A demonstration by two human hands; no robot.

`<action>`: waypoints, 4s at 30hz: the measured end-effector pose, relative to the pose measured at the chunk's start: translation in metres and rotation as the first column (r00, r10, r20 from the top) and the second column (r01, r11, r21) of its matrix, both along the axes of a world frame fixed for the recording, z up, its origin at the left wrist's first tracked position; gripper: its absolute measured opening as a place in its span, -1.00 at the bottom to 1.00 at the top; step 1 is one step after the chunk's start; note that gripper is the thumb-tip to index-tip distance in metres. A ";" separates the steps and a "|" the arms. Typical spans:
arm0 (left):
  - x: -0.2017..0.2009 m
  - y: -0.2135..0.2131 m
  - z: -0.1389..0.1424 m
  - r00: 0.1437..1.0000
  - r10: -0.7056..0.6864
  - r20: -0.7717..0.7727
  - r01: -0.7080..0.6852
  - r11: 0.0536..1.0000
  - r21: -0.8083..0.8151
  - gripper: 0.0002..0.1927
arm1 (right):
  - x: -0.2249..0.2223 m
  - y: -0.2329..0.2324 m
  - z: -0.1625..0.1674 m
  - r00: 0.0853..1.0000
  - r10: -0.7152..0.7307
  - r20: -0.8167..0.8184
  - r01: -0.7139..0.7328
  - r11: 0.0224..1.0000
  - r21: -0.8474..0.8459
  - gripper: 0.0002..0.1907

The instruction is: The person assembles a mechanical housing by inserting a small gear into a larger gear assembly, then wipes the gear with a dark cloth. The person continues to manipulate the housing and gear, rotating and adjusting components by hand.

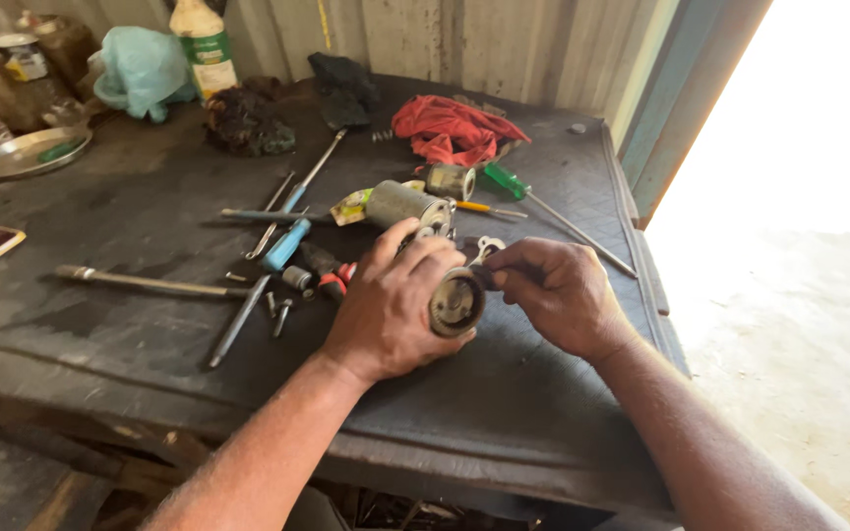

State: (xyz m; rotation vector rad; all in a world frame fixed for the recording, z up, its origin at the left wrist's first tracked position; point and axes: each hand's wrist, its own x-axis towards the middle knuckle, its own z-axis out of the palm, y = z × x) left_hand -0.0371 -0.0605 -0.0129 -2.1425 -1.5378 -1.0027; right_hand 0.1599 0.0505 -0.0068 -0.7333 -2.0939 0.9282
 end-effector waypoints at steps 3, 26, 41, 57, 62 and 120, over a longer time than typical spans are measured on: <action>-0.006 0.003 -0.004 0.974 -0.122 0.191 0.096 0.985 0.140 -0.27 | -0.001 0.010 -0.002 0.982 -0.129 -0.137 0.120 0.990 -0.070 -0.82; -0.006 0.006 -0.007 0.616 -0.175 0.768 0.200 0.978 0.062 -0.30 | -0.041 -0.036 0.003 0.967 -0.233 0.099 0.180 0.908 0.377 0.20; 0.000 0.004 -0.005 0.827 -0.051 0.560 0.025 0.998 0.054 -0.32 | -0.027 -0.002 0.002 0.895 -0.196 0.402 0.022 0.917 0.399 0.08; -0.001 0.001 -0.003 0.859 -0.067 0.508 0.037 0.997 0.069 -0.27 | -0.025 -0.007 0.003 0.961 -0.019 0.277 -0.114 0.882 0.457 0.03; 0.000 0.001 -0.004 0.872 -0.066 0.485 0.027 0.996 0.085 -0.28 | -0.030 -0.009 0.003 0.959 -0.100 0.266 -0.071 0.823 0.564 0.05; -0.019 0.005 -0.002 0.976 0.041 0.214 -0.066 0.991 0.113 -0.21 | -0.027 -0.051 0.004 0.940 -0.068 0.334 0.031 0.993 0.114 -0.26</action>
